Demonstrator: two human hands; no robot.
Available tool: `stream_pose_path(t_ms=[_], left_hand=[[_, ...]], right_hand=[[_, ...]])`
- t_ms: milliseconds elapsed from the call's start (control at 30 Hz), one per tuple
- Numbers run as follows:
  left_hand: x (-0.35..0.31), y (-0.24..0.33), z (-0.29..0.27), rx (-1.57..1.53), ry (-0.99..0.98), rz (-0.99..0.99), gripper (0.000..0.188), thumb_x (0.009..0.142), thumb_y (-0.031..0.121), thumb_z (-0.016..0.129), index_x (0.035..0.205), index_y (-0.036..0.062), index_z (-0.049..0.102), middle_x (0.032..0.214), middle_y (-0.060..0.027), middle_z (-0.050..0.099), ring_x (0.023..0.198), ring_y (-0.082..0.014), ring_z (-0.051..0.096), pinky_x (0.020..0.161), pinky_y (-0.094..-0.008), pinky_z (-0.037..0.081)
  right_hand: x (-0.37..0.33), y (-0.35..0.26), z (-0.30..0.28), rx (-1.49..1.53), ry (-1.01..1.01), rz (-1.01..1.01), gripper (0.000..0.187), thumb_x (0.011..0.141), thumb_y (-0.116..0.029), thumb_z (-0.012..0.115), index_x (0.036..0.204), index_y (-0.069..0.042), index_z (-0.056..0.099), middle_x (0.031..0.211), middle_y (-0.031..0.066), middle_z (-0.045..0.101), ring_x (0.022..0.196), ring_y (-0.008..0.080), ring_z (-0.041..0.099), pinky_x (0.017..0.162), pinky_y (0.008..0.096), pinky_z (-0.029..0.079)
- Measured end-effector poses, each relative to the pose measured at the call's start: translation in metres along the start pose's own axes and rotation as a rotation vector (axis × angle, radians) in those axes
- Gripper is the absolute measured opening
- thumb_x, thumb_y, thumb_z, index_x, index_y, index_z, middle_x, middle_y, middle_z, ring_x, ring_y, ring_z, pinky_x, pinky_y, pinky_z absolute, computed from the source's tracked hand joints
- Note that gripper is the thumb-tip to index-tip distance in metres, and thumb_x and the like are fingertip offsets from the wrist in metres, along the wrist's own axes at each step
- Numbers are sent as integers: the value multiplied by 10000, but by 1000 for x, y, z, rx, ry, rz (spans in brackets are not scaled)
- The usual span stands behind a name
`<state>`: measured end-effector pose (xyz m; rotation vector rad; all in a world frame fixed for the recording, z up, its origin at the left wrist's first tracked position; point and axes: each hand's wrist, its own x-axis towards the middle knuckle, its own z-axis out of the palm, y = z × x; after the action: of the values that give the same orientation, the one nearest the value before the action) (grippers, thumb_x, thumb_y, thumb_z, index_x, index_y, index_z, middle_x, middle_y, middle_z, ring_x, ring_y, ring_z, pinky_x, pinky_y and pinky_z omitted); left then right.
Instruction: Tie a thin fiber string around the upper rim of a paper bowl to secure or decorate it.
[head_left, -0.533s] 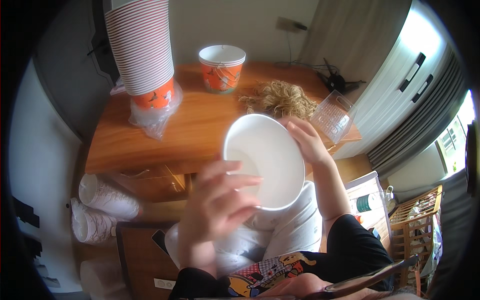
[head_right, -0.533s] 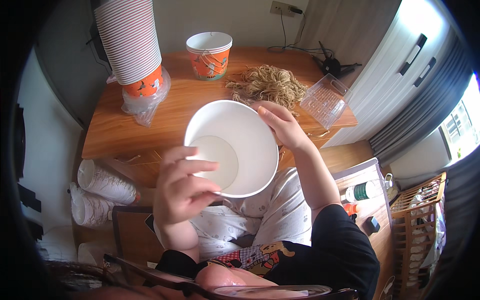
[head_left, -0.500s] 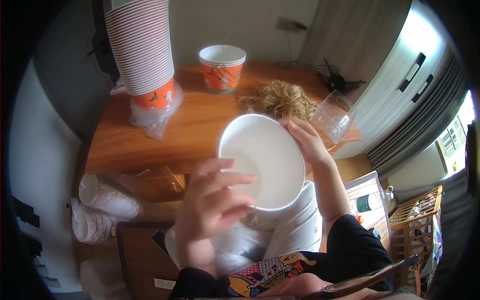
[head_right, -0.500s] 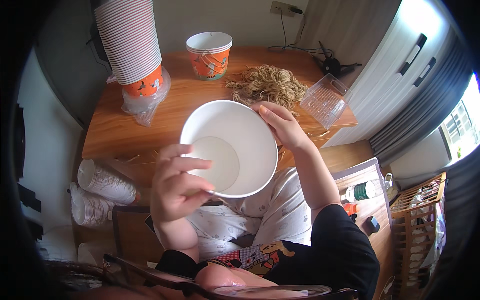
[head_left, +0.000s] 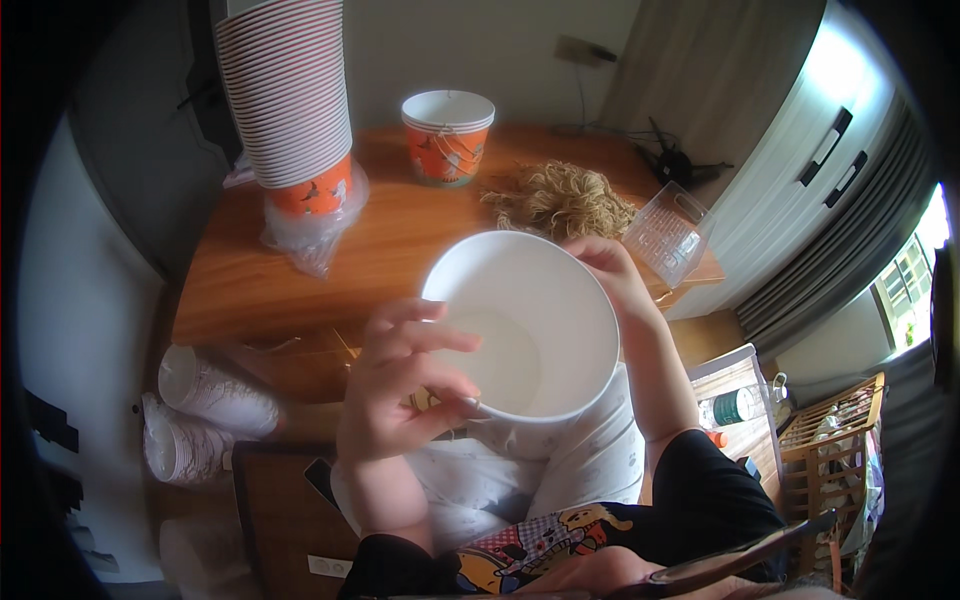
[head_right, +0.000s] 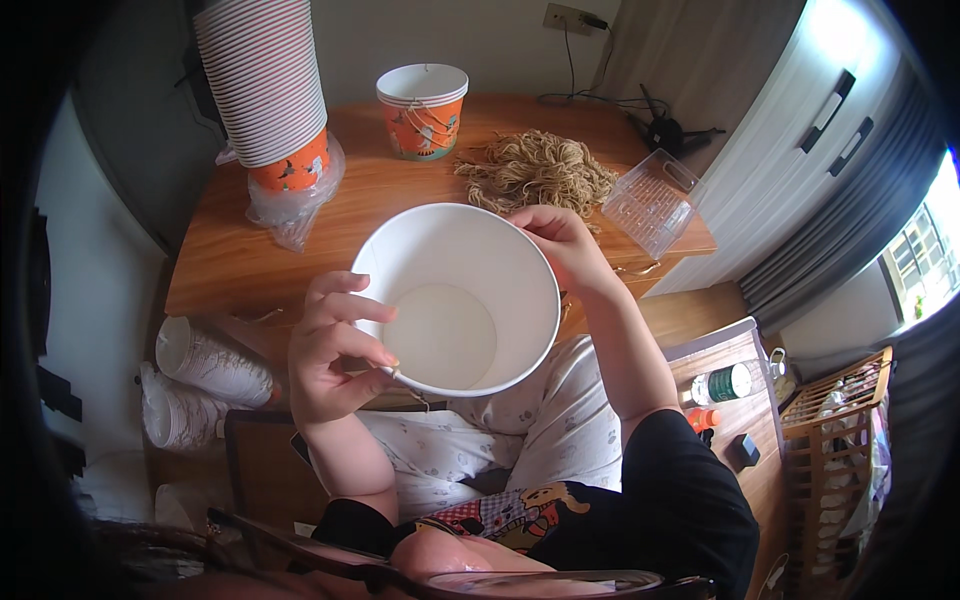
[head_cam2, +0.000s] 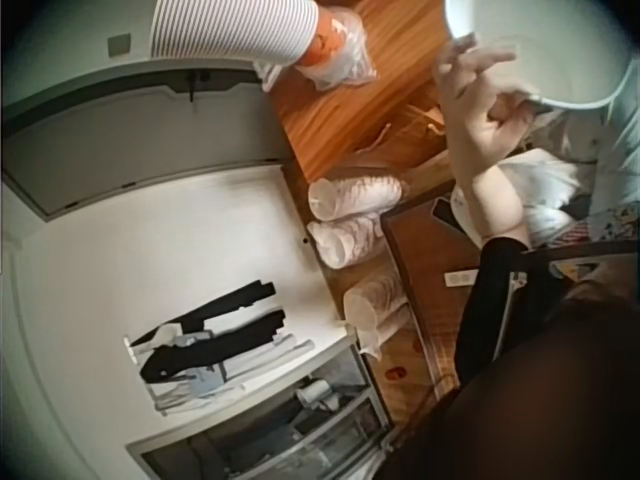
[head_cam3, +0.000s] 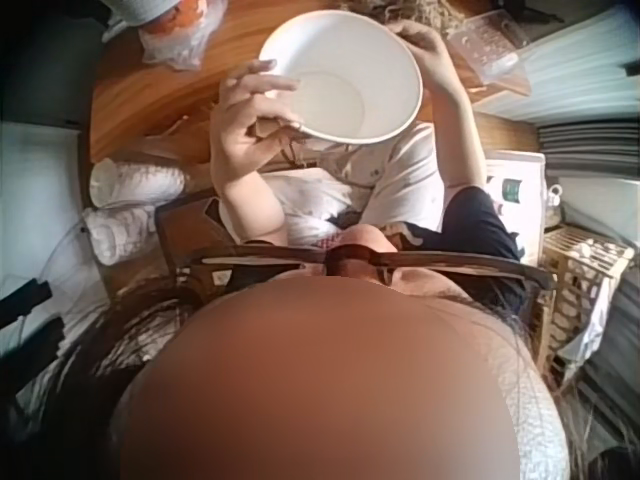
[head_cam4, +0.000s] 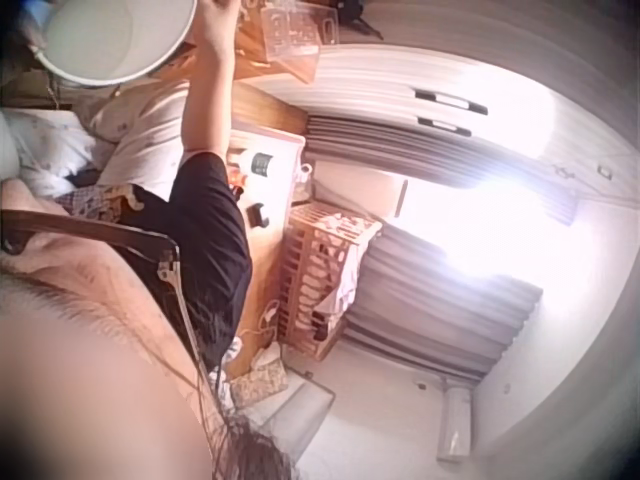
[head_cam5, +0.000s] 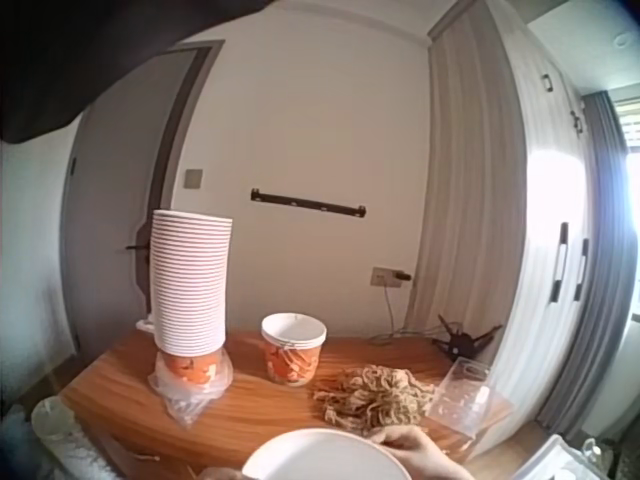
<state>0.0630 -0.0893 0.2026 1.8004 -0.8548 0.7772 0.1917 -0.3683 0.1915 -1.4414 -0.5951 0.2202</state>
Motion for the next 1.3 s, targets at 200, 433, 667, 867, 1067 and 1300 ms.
stream_pose_path(t_ms=[200,433,667,867,1067,1300], left_hand=[[1,1,2,-1,-7,-12,251,575,95,817,765,169,672,1063,18,684,1120,-286,520,934,-405,446],[2,1,4,59,-4,-4,260,575,94,820,769,170,665,1065,13,680,1117,-293,524,924,-400,452],[2,1,9,96,-11,12,256,595,146,837,781,164,662,1046,2,674,1115,-297,514,923,-406,429],[2,2,12,93,-24,34,253,605,185,849,780,168,667,1026,-7,677,1094,-299,506,921,-423,417],[2,5,14,117,-35,52,247,608,179,843,784,170,670,1034,0,678,1076,-295,510,915,-416,422],[4,11,16,142,-49,60,247,580,166,838,768,174,678,1040,17,679,1057,-288,521,898,-407,436]], right_hand=[[-1,0,3,-82,29,4,162,966,-126,583,1008,12,657,917,24,685,802,63,622,709,217,515],[-6,-15,7,134,108,152,240,984,-209,555,1068,6,622,925,27,656,813,69,606,709,219,499],[-3,-14,6,175,82,90,228,973,-221,568,1065,-17,613,901,21,646,814,73,609,701,223,499],[-3,-20,8,219,96,142,197,960,-193,584,1051,-21,615,889,22,647,795,78,616,697,223,502],[-4,-18,7,181,123,162,192,958,-195,588,1040,-24,616,870,22,647,761,77,618,668,223,503],[-5,-17,4,182,127,173,160,952,-174,584,1030,-35,608,839,11,636,722,68,607,639,213,494]])
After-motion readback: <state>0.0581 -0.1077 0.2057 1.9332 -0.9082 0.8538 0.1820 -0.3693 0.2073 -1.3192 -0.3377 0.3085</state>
